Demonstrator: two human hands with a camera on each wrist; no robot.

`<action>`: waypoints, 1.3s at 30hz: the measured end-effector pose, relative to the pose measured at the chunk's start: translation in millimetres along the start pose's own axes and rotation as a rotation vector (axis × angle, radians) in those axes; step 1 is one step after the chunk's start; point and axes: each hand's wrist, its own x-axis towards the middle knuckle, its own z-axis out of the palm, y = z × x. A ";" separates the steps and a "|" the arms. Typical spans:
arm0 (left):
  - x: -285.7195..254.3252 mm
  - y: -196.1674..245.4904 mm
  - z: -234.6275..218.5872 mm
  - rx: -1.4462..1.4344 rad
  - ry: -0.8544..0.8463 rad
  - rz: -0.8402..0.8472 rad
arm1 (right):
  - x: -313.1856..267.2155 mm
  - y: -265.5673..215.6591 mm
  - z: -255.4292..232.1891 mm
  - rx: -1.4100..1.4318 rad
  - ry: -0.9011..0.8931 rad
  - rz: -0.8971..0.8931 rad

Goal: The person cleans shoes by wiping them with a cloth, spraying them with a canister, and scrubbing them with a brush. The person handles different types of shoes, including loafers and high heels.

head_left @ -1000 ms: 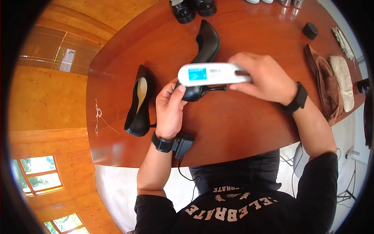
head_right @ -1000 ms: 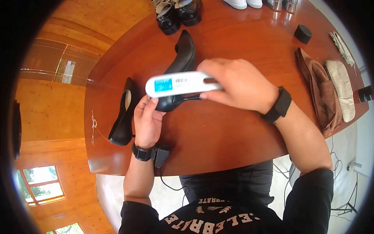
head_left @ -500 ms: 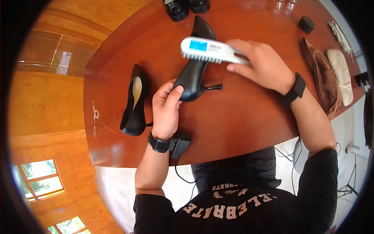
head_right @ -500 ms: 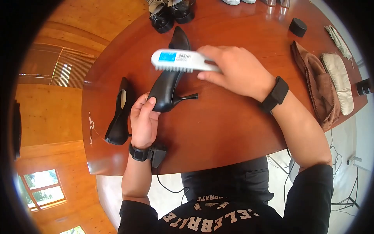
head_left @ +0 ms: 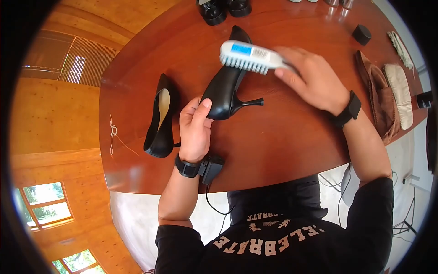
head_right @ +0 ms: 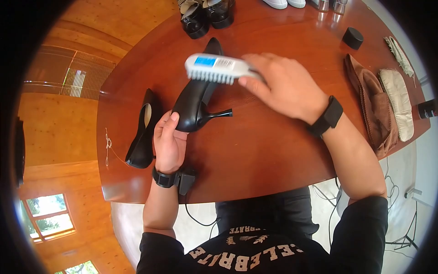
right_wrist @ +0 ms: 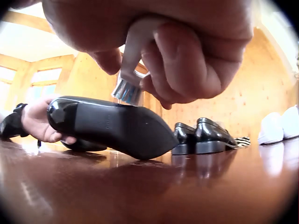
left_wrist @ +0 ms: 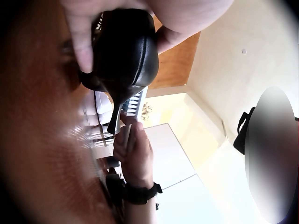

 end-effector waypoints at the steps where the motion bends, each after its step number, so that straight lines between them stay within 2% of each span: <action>1: -0.3 0.4 0.3 -0.001 0.005 0.000 | -1.6 -6.3 2.3 0.045 -0.024 -0.043; 2: 0.2 1.0 0.6 -0.002 0.008 0.002 | -3.4 -14.1 4.4 0.088 -0.046 -0.086; 4: 0.2 2.3 4.4 -0.011 0.028 0.014 | -4.0 -28.1 -1.8 0.121 -0.210 -0.057; 6: -0.7 -0.5 2.6 -0.026 0.023 0.011 | -2.6 -23.7 -3.2 0.094 -0.195 -0.059; 8: 1.3 -2.8 -4.2 -0.048 -0.012 0.004 | -0.5 -6.8 4.7 0.033 -0.014 -0.060; 10: 0.9 -2.2 -5.2 -0.027 -0.014 -0.016 | 1.4 1.0 -1.3 -0.024 0.006 0.091; 12: 0.1 -2.3 -3.3 -0.004 -0.001 -0.019 | 2.2 5.3 -3.4 -0.030 0.011 0.134; 15: -1.5 2.5 10.1 0.023 0.044 0.020 | 1.3 2.6 1.9 0.113 -0.009 -0.075; 18: -2.0 3.6 10.8 0.072 0.024 0.044 | 1.6 -16.5 -11.9 0.162 -0.289 0.002; 21: -1.9 4.7 10.7 0.104 0.010 0.060 | 4.6 3.1 -4.3 0.090 -0.124 -0.076; 24: -3.1 6.5 13.7 0.115 0.002 0.058 | 6.9 12.0 -12.2 0.030 -0.122 0.154; 27: -3.0 5.9 10.5 0.118 -0.014 0.057 | 6.8 9.0 -12.8 0.057 -0.148 0.168; 30: -2.9 5.7 9.4 0.138 -0.019 0.074 | 3.0 4.1 -6.0 0.205 -0.189 -0.085; 34: -3.8 6.4 13.0 0.136 0.009 0.062 | 2.9 -7.0 -8.8 0.245 -0.316 -0.138; 36: -3.9 7.6 13.0 0.122 -0.002 0.050 | 1.2 5.6 -0.8 0.169 -0.127 -0.113; 39: -4.6 7.5 13.3 0.153 -0.001 0.049 | 3.6 13.3 -9.5 0.039 -0.095 0.118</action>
